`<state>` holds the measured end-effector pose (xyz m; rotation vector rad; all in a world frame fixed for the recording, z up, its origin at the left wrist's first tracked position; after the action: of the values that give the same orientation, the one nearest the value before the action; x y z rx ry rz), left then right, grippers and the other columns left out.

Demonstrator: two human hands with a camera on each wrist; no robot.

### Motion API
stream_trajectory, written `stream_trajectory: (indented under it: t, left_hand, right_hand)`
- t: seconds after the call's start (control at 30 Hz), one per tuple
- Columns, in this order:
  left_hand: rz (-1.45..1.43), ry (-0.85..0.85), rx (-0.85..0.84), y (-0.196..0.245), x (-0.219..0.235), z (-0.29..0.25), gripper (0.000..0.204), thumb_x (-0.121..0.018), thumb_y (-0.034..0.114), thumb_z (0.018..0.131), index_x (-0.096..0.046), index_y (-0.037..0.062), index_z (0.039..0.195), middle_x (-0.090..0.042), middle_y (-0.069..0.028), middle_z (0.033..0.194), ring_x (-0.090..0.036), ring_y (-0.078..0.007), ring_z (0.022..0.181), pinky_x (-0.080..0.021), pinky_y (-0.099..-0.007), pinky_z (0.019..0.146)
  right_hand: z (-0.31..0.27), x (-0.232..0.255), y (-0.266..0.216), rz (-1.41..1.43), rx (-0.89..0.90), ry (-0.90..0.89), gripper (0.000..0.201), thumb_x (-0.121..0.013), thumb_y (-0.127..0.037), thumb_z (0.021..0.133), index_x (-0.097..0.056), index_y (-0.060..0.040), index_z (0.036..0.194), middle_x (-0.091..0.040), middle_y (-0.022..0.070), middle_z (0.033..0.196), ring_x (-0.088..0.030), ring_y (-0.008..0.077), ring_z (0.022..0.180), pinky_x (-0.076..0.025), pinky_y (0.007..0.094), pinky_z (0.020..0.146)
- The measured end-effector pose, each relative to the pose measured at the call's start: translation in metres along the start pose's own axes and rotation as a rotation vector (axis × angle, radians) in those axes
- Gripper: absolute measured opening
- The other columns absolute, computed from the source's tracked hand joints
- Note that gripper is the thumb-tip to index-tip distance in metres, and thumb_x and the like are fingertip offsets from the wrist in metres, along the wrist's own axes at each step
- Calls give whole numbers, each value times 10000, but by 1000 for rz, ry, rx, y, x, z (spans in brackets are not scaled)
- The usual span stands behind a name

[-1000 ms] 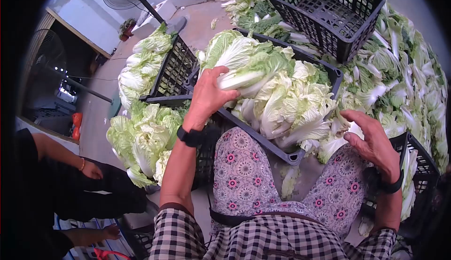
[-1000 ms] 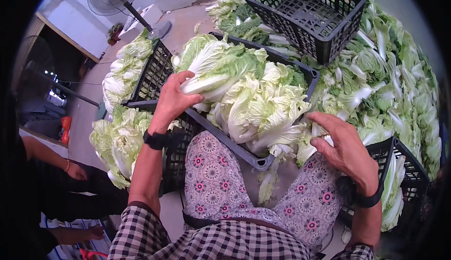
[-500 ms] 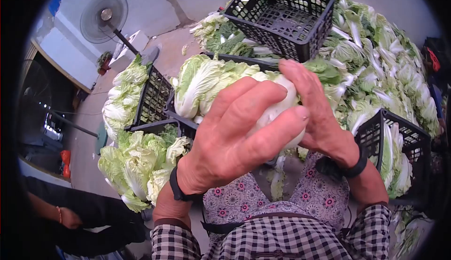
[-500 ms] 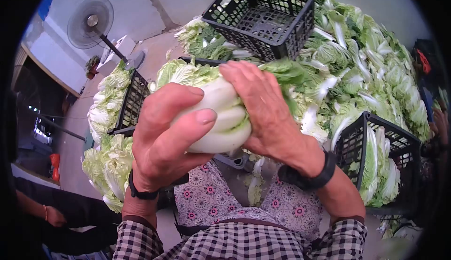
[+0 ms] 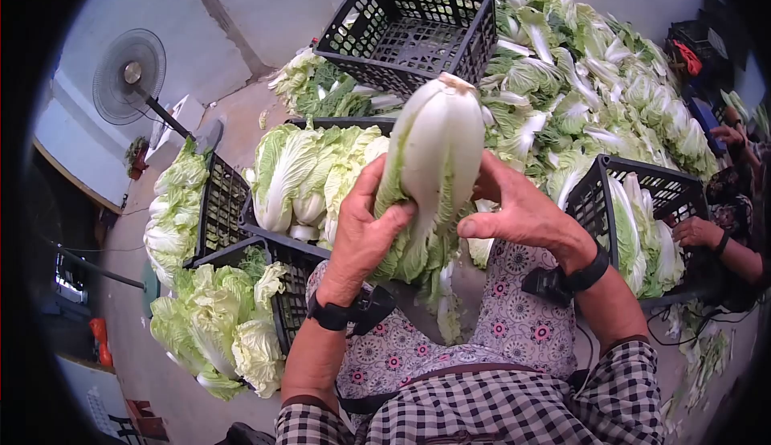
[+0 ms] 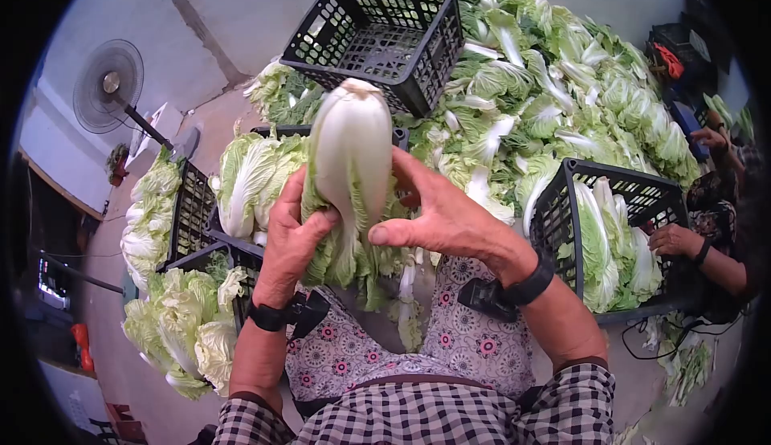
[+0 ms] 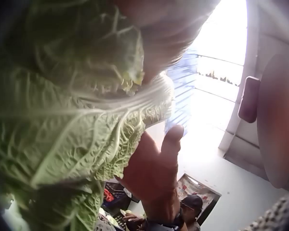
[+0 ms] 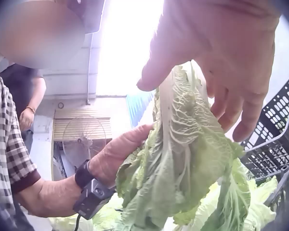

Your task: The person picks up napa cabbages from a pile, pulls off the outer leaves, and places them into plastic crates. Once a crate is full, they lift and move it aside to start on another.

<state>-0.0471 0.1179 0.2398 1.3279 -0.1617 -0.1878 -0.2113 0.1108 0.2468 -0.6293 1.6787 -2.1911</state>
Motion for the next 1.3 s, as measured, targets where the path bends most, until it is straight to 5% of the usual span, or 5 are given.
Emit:
stream_trajectory:
  t: [0.37, 0.7, 0.9, 1.1, 1.3]
  left_hand:
    - [409, -103, -49, -29, -35, -21, 769, -708, 209, 724, -301, 11, 1345, -430, -195, 1276, -468, -294, 1157, -363, -378, 987]
    - [-234, 211, -27, -28, -18, -27, 474, -603, 203, 881, -397, -1, 1256, -542, -85, 1143, -533, -169, 1016, -433, -296, 883]
    - [-187, 92, -49, -24, -31, -29, 665, -636, 389, 838, -347, 8, 1299, -481, -118, 1243, -492, -229, 1116, -398, -353, 951]
    - [75, -119, 15, -32, -62, -29, 886, -723, 466, 731, -294, 12, 1359, -400, -136, 1324, -384, -262, 1237, -367, -374, 972]
    - [50, -123, 120, -52, -24, -33, 453, -624, 280, 851, -509, 0, 1188, -563, -94, 1148, -527, -180, 1070, -423, -316, 900]
  right_hand:
    - [-12, -5, 41, 239, -150, 172, 604, -732, -132, 712, -452, -21, 1235, -589, 101, 1081, -561, 193, 992, -457, 323, 881]
    - [-17, -22, 6, -236, 225, 149, 863, -743, -219, 667, -275, -18, 1363, -534, 217, 1200, -560, 316, 1067, -446, 349, 925]
    - [-27, -12, 11, -184, -6, 136, 645, -726, -164, 684, -440, 3, 1237, -594, 181, 1100, -590, 306, 1001, -467, 331, 880]
    - [-63, 58, -8, -61, 67, 461, 560, -707, -66, 692, -501, -32, 1212, -616, 73, 1076, -584, 171, 986, -464, 308, 900]
    - [-146, 175, -25, -225, 44, 914, 463, -703, -166, 766, -528, 15, 1154, -623, 79, 1033, -599, 139, 898, -479, 264, 826]
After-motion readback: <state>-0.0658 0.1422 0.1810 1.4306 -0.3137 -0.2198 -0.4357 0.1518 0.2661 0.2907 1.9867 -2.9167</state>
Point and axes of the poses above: each hand's wrist, its own z-axis towards the middle knuckle, its own x-axis out of the back of the hand, y = z × x, the point moved 7 cm from there along z, towards the middle knuckle
